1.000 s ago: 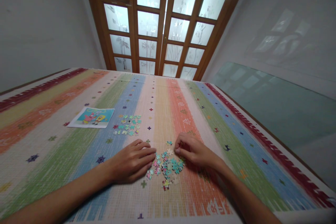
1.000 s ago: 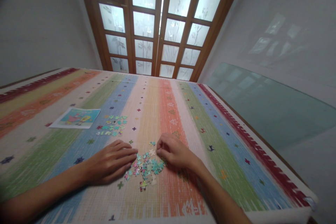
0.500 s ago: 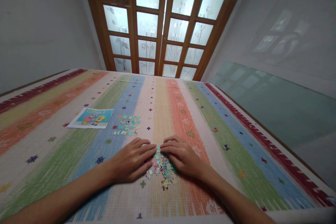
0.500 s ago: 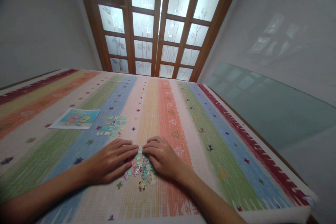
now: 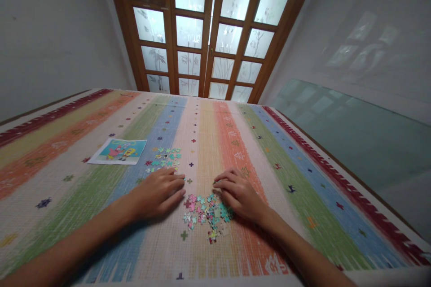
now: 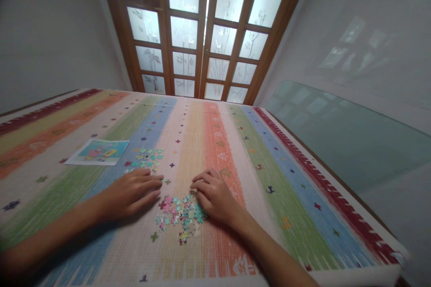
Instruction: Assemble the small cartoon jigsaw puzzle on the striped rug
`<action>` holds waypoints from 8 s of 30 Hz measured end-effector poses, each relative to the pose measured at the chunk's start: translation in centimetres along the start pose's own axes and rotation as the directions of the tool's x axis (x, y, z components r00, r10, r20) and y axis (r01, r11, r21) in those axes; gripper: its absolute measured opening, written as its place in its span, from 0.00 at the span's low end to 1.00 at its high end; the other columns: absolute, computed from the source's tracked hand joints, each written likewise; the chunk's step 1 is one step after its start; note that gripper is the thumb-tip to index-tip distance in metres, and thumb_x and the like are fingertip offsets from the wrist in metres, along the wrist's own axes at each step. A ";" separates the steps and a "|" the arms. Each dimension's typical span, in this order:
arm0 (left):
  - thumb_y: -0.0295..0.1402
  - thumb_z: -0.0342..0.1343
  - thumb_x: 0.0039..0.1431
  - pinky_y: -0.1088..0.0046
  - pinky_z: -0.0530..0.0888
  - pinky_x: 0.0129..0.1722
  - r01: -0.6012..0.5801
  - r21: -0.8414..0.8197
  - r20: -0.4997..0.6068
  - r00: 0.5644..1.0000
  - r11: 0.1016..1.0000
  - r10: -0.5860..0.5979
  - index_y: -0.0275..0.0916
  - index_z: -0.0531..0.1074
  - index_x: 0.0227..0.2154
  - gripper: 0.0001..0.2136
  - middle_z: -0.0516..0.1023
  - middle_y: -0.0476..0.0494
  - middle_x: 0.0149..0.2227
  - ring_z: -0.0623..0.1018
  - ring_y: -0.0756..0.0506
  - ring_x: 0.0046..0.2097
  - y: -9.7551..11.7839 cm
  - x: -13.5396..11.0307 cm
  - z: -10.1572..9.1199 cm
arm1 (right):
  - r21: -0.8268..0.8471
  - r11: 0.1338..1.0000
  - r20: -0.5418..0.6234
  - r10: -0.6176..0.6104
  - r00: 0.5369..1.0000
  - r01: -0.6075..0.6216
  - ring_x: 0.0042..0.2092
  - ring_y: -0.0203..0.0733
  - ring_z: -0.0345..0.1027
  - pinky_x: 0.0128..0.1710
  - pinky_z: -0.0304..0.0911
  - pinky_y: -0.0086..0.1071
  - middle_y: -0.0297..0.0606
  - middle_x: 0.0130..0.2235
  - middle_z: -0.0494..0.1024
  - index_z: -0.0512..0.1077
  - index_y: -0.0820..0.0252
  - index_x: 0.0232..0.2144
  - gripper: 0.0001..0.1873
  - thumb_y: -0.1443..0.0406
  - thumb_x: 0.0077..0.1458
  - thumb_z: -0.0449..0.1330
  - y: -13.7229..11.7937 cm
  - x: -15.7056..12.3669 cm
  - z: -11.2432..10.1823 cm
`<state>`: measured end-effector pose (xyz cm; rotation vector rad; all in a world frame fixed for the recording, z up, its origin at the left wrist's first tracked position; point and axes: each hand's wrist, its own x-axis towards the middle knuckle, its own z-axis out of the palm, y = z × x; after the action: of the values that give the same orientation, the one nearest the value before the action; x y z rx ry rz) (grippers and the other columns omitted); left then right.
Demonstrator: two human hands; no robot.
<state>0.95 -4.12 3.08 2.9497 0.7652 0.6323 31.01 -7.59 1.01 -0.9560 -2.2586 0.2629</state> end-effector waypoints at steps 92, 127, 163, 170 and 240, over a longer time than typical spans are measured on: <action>0.33 0.51 0.73 0.55 0.71 0.58 -0.087 -0.246 -0.039 0.996 0.965 0.080 0.43 0.68 0.63 0.18 0.78 0.41 0.59 0.74 0.39 0.59 1.8 -0.3 2.7 | 0.108 0.987 0.319 0.081 0.944 -0.121 0.53 0.47 0.66 0.55 0.65 0.44 0.42 0.47 0.75 0.81 0.57 0.37 0.03 0.65 0.60 0.69 -0.7 0.3 -1.9; 0.29 0.50 0.72 0.56 0.73 0.56 -0.169 -0.336 -0.032 0.985 0.927 0.168 0.41 0.70 0.59 0.16 0.80 0.38 0.52 0.77 0.40 0.53 3.4 0.1 2.0 | 0.270 0.921 0.366 0.171 0.915 -0.280 0.38 0.38 0.72 0.40 0.68 0.32 0.35 0.37 0.80 0.76 0.56 0.37 0.05 0.70 0.64 0.61 -1.4 0.2 -1.9; 0.42 0.54 0.72 0.49 0.68 0.61 -0.112 -0.209 0.081 0.988 0.971 0.131 0.44 0.61 0.67 0.24 0.72 0.41 0.65 0.70 0.34 0.63 2.7 0.0 2.2 | 0.186 0.968 0.192 0.133 0.972 -0.169 0.46 0.45 0.70 0.49 0.64 0.42 0.39 0.42 0.78 0.79 0.56 0.34 0.04 0.69 0.60 0.64 -0.7 0.6 -1.8; 0.43 0.50 0.74 0.48 0.63 0.66 -0.149 -0.277 0.225 0.950 0.949 0.215 0.48 0.54 0.71 0.27 0.64 0.43 0.70 0.63 0.33 0.70 3.3 0.2 1.4 | 0.137 0.955 0.291 0.215 0.932 -0.263 0.46 0.44 0.67 0.45 0.64 0.38 0.39 0.40 0.72 0.78 0.58 0.30 0.05 0.69 0.55 0.71 -0.7 0.4 -1.7; 0.51 0.39 0.75 0.44 0.60 0.62 0.240 0.122 0.006 0.970 0.963 -0.243 0.40 0.68 0.58 0.24 0.74 0.35 0.61 0.67 0.29 0.64 -4.7 2.2 4.1 | 0.037 0.992 0.215 0.111 0.970 -0.122 0.40 0.47 0.68 0.41 0.63 0.42 0.41 0.35 0.75 0.82 0.54 0.30 0.08 0.66 0.58 0.63 -0.5 0.2 -1.5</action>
<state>2.16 1.39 -0.48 2.8929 1.1771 0.5538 31.63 -7.91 2.48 -1.0803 -2.3781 0.4915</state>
